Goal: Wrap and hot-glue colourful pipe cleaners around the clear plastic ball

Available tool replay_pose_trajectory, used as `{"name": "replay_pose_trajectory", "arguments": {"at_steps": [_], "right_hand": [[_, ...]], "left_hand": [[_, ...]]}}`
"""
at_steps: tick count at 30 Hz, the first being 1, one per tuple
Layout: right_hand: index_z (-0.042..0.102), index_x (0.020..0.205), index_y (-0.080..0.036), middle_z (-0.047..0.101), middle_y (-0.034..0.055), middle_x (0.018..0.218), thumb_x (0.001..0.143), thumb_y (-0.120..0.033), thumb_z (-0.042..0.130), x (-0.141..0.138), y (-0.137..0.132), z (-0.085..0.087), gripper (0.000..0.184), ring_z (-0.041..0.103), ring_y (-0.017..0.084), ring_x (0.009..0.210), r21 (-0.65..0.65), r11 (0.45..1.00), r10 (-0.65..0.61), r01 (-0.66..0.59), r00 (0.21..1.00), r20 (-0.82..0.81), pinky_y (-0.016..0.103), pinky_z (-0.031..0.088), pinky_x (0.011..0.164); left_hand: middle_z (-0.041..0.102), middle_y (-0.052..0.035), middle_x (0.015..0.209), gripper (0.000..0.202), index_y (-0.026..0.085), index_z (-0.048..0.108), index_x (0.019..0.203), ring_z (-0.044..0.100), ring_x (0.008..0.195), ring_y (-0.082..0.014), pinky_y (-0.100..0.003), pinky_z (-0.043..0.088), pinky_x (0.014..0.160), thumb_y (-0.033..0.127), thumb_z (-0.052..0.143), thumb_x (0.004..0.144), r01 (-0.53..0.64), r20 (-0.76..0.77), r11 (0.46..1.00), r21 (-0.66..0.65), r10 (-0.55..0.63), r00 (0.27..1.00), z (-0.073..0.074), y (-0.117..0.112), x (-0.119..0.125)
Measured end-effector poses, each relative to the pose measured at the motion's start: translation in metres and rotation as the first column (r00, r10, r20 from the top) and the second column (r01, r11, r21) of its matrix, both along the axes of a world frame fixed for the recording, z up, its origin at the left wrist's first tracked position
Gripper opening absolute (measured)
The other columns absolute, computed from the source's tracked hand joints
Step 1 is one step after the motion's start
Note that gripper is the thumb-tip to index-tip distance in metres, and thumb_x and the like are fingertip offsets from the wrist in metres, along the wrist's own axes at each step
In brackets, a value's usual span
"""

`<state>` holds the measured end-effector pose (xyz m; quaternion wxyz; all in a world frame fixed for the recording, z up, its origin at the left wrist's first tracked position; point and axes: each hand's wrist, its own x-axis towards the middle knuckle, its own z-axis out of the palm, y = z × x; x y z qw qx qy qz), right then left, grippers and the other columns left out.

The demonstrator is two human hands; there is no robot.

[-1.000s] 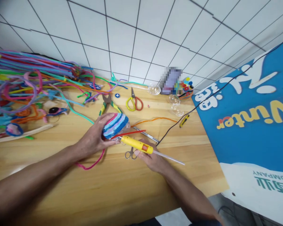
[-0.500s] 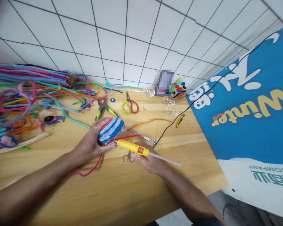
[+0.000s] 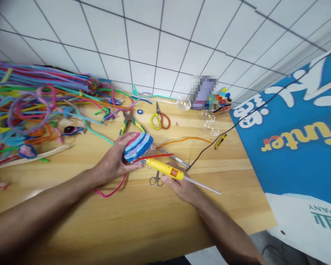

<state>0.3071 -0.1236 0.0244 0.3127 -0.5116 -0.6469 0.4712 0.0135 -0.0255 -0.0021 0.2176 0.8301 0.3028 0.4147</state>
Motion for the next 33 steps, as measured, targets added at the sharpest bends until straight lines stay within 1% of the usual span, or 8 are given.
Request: {"name": "replay_pose_trajectory", "arguments": {"at_steps": [3, 7, 9, 13, 19, 24, 29, 33], "right_hand": [[0.073, 0.103, -0.025, 0.073, 0.0040, 0.095, 0.106, -0.057, 0.065, -0.0022, 0.0010, 0.0061, 0.033, 0.069, 0.021, 0.082, -0.008, 0.999, 0.033, -0.033, 0.999, -0.012, 0.034, 0.061, 0.076], [0.072, 0.101, -0.026, 0.071, 0.0035, 0.088, 0.106, -0.057, 0.066, -0.0039, 0.0015, 0.0099, 0.033, 0.067, 0.021, 0.078, 0.030, 0.999, 0.036, -0.037, 0.999, 0.038, 0.035, 0.059, 0.072], [0.071, 0.099, -0.026, 0.069, 0.0021, 0.084, 0.106, -0.055, 0.066, -0.0027, 0.0010, 0.0089, 0.031, 0.064, 0.020, 0.073, 0.066, 0.998, 0.011, -0.016, 0.997, 0.074, 0.033, 0.056, 0.068], [0.067, 0.091, -0.026, 0.065, 0.0014, 0.082, 0.108, -0.051, 0.062, 0.0002, 0.0006, 0.0059, 0.031, 0.060, 0.020, 0.073, 0.174, 0.983, -0.080, 0.059, 0.990, 0.113, 0.034, 0.054, 0.071], [0.071, 0.100, -0.027, 0.070, 0.0018, 0.088, 0.107, -0.048, 0.064, -0.0015, 0.0011, 0.0054, 0.024, 0.063, 0.020, 0.076, 0.129, 0.990, 0.040, -0.049, 0.997, 0.067, 0.033, 0.054, 0.070], [0.069, 0.096, -0.026, 0.067, 0.0009, 0.085, 0.107, -0.047, 0.064, -0.0005, 0.0002, 0.0059, 0.025, 0.062, 0.019, 0.074, 0.169, 0.985, -0.037, 0.018, 0.993, 0.111, 0.033, 0.054, 0.071], [0.070, 0.096, -0.026, 0.070, 0.0005, 0.085, 0.106, -0.048, 0.066, -0.0040, -0.0001, 0.0090, 0.025, 0.064, 0.018, 0.073, 0.113, 0.993, 0.013, -0.023, 0.995, 0.094, 0.031, 0.055, 0.069], [0.071, 0.101, -0.026, 0.073, 0.0020, 0.090, 0.109, -0.045, 0.063, -0.0063, -0.0001, 0.0101, 0.022, 0.068, 0.019, 0.078, 0.166, 0.986, -0.022, 0.005, 0.995, 0.097, 0.032, 0.056, 0.073]], "left_hand": [[0.056, -0.0203, 0.160, 0.106, 0.030, 0.028, 0.172, 0.059, 0.150, -0.0393, -0.061, 0.056, 0.122, 0.046, 0.093, 0.089, 0.017, 0.001, 1.000, 0.010, -0.017, 1.000, 0.0025, 0.0008, 0.0007], [0.054, -0.0207, 0.162, 0.113, 0.031, 0.025, 0.173, 0.057, 0.153, -0.0407, -0.064, 0.054, 0.124, 0.043, 0.096, 0.086, 0.016, -0.030, 1.000, -0.027, -0.017, 0.999, 0.0032, 0.0009, 0.0009], [0.054, -0.0203, 0.163, 0.115, 0.032, 0.026, 0.173, 0.056, 0.154, -0.0408, -0.064, 0.053, 0.126, 0.041, 0.097, 0.084, 0.018, -0.026, 0.999, -0.042, -0.020, 0.999, 0.0028, 0.0008, 0.0013], [0.055, -0.0194, 0.163, 0.117, 0.033, 0.026, 0.174, 0.056, 0.154, -0.0408, -0.064, 0.053, 0.126, 0.041, 0.099, 0.083, 0.013, -0.011, 0.998, -0.060, -0.014, 1.000, 0.0022, 0.0008, 0.0021], [0.053, -0.0205, 0.164, 0.113, 0.034, 0.023, 0.174, 0.056, 0.153, -0.0410, -0.066, 0.054, 0.124, 0.047, 0.094, 0.088, 0.030, 0.001, 0.999, -0.025, -0.030, 1.000, 0.0013, 0.0013, 0.0018], [0.052, -0.0208, 0.164, 0.114, 0.033, 0.024, 0.174, 0.056, 0.153, -0.0417, -0.066, 0.053, 0.125, 0.046, 0.096, 0.086, 0.024, 0.001, 0.999, -0.032, -0.024, 1.000, -0.0004, 0.0018, 0.0019], [0.053, -0.0200, 0.164, 0.112, 0.034, 0.022, 0.174, 0.056, 0.153, -0.0410, -0.065, 0.054, 0.125, 0.047, 0.094, 0.088, 0.020, -0.012, 0.999, -0.033, -0.021, 1.000, 0.0012, 0.0014, 0.0020], [0.054, -0.0212, 0.163, 0.111, 0.031, 0.025, 0.173, 0.056, 0.153, -0.0412, -0.064, 0.054, 0.124, 0.046, 0.094, 0.088, 0.026, -0.002, 0.999, -0.028, -0.026, 1.000, 0.0016, 0.0018, 0.0021]]}}
